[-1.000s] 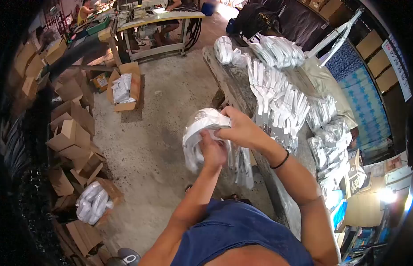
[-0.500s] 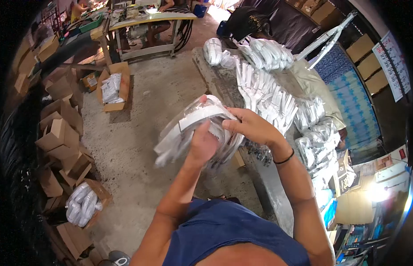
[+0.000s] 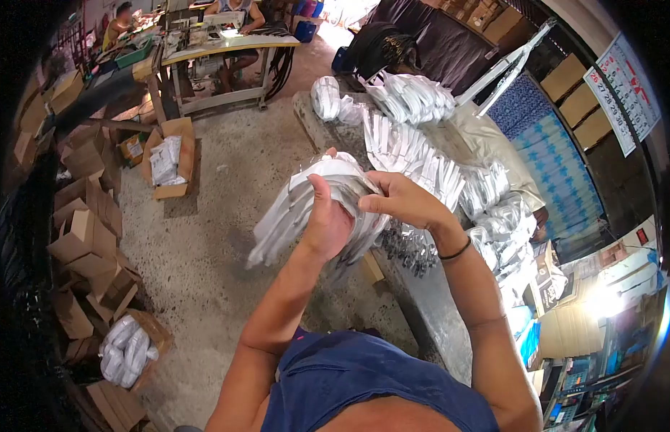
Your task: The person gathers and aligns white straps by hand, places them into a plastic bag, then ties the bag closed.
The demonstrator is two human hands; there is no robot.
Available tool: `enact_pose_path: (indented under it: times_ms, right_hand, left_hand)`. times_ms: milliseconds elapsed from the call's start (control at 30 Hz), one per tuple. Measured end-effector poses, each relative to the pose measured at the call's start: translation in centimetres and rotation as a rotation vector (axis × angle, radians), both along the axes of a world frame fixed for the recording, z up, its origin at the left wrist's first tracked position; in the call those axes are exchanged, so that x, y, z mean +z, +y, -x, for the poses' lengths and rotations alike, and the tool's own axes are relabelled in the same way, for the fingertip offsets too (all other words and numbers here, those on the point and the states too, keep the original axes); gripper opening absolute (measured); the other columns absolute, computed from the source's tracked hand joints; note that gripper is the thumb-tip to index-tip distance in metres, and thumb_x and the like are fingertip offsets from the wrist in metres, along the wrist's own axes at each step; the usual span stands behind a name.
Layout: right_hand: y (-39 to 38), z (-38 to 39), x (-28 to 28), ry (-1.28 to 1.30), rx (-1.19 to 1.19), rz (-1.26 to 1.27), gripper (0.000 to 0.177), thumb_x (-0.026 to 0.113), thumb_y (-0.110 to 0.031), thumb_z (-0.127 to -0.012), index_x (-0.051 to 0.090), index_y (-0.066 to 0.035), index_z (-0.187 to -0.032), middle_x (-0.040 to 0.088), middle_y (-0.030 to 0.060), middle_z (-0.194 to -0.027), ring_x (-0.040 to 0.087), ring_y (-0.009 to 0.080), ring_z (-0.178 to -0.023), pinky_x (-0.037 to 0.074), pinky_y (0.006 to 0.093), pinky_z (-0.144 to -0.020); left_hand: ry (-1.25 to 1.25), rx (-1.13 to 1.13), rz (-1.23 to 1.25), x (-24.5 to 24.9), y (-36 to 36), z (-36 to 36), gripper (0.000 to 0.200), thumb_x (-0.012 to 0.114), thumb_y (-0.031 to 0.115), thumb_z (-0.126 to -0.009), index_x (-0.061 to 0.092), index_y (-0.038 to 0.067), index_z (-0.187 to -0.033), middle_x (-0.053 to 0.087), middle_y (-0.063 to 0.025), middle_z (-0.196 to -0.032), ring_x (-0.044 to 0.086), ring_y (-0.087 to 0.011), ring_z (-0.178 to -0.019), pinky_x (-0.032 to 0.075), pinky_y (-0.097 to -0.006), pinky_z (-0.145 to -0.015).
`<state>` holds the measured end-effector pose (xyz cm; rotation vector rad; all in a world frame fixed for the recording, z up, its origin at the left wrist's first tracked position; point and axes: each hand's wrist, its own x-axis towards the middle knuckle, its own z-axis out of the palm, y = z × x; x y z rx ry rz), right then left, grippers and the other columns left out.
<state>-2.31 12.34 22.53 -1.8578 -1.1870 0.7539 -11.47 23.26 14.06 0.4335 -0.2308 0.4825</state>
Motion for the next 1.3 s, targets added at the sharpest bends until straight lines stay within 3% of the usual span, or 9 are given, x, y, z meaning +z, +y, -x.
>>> enact_pose_path:
  times_ms: [100,167,300,367,567,933,1033,1100,1300]
  right_hand:
    - [-0.1,-0.1,0.7,-0.006,-0.026,0.138,0.048,0.065,-0.036,-0.084,0.059,0.003,-0.113,0.064,0.0037,-0.093,0.057,0.0143,-0.085,0.045,0.0290,-0.076]
    - [0.0,-0.3,0.8,-0.153,-0.037,0.222,0.039,0.064,-0.024,-0.085,0.060,0.003,-0.113,0.062,-0.0015,-0.085,0.053,0.0051,-0.071,0.044,0.0209,-0.064]
    - [-0.1,-0.5,1.6,-0.214,-0.049,0.231,0.036,0.061,-0.023,-0.086,0.061,0.002,-0.112,0.062,-0.0002,-0.081,0.055,0.0060,-0.069,0.045,0.0216,-0.062]
    - [-0.7,-1.7,1.1,-0.007,-0.080,0.223,0.031,0.059,-0.025,-0.086,0.064,0.001,-0.102,0.062,0.0014,-0.084,0.053,0.0091,-0.078,0.043,0.0265,-0.069]
    - [-0.7,-1.6,1.4,0.193,-0.096,0.194,0.033,0.059,-0.024,-0.087,0.061,0.002,-0.107,0.061,-0.0008,-0.084,0.051,0.0065,-0.077,0.042,0.0236,-0.068]
    - [0.5,-1.2,0.2,0.206,-0.059,0.116,0.033,0.062,-0.016,-0.082,0.060,0.003,-0.109,0.063,0.0015,-0.092,0.054,0.0076,-0.083,0.044,0.0238,-0.075]
    - [0.9,-1.5,0.1,0.202,-0.083,0.097,0.035,0.065,-0.017,-0.081,0.060,0.002,-0.111,0.062,-0.0023,-0.088,0.053,0.0023,-0.074,0.042,0.0190,-0.064]
    - [1.0,-1.3,0.7,0.165,-0.079,0.169,0.032,0.062,-0.015,-0.082,0.061,0.002,-0.109,0.063,0.0003,-0.092,0.054,0.0067,-0.083,0.044,0.0233,-0.075]
    - [1.1,-1.3,0.8,0.213,-0.062,0.181,0.031,0.063,-0.016,-0.084,0.061,0.001,-0.111,0.063,-0.0009,-0.094,0.054,0.0057,-0.084,0.045,0.0231,-0.075]
  left_hand:
    - [0.036,-0.010,-0.030,0.1,0.2,0.0,0.080,0.026,0.071,-0.086,0.021,0.016,-0.145,0.046,-0.0068,-0.129,0.045,-0.0220,-0.120,0.032,-0.0392,-0.105]
    - [0.047,-0.024,-0.056,0.4,0.1,0.3,0.084,0.027,0.073,-0.084,0.020,0.016,-0.146,0.045,-0.0070,-0.131,0.044,-0.0226,-0.122,0.031,-0.0395,-0.106]
    - [0.032,-0.126,-0.021,1.0,0.0,0.5,0.090,0.025,0.078,-0.080,0.020,0.016,-0.145,0.039,-0.0085,-0.138,0.040,-0.0249,-0.126,0.028,-0.0420,-0.108]
    - [0.022,-0.165,-0.011,1.2,0.1,0.4,0.090,0.024,0.079,-0.079,0.020,0.017,-0.145,0.037,-0.0090,-0.140,0.038,-0.0256,-0.128,0.027,-0.0430,-0.109]
    - [0.014,-0.242,-0.055,1.3,0.4,-0.2,0.096,0.024,0.082,-0.075,0.019,0.015,-0.145,0.038,-0.0095,-0.139,0.038,-0.0258,-0.127,0.029,-0.0439,-0.108]
    - [0.112,-0.127,-0.040,1.4,1.1,-1.0,0.102,0.024,0.085,-0.072,0.025,0.012,-0.143,0.042,-0.0053,-0.134,0.039,-0.0220,-0.125,0.027,-0.0389,-0.107]
    - [0.158,-0.104,-0.053,2.4,1.5,-0.4,0.104,0.024,0.086,-0.072,0.025,0.010,-0.142,0.042,-0.0053,-0.133,0.039,-0.0224,-0.125,0.027,-0.0398,-0.107]
    - [0.148,-0.110,-0.063,2.5,1.7,-0.2,0.104,0.024,0.086,-0.072,0.025,0.010,-0.142,0.042,-0.0053,-0.134,0.040,-0.0225,-0.124,0.028,-0.0400,-0.107]
    - [0.127,-0.175,-0.035,1.9,2.1,0.0,0.102,0.025,0.085,-0.073,0.024,0.010,-0.142,0.042,-0.0057,-0.133,0.041,-0.0225,-0.123,0.029,-0.0396,-0.106]
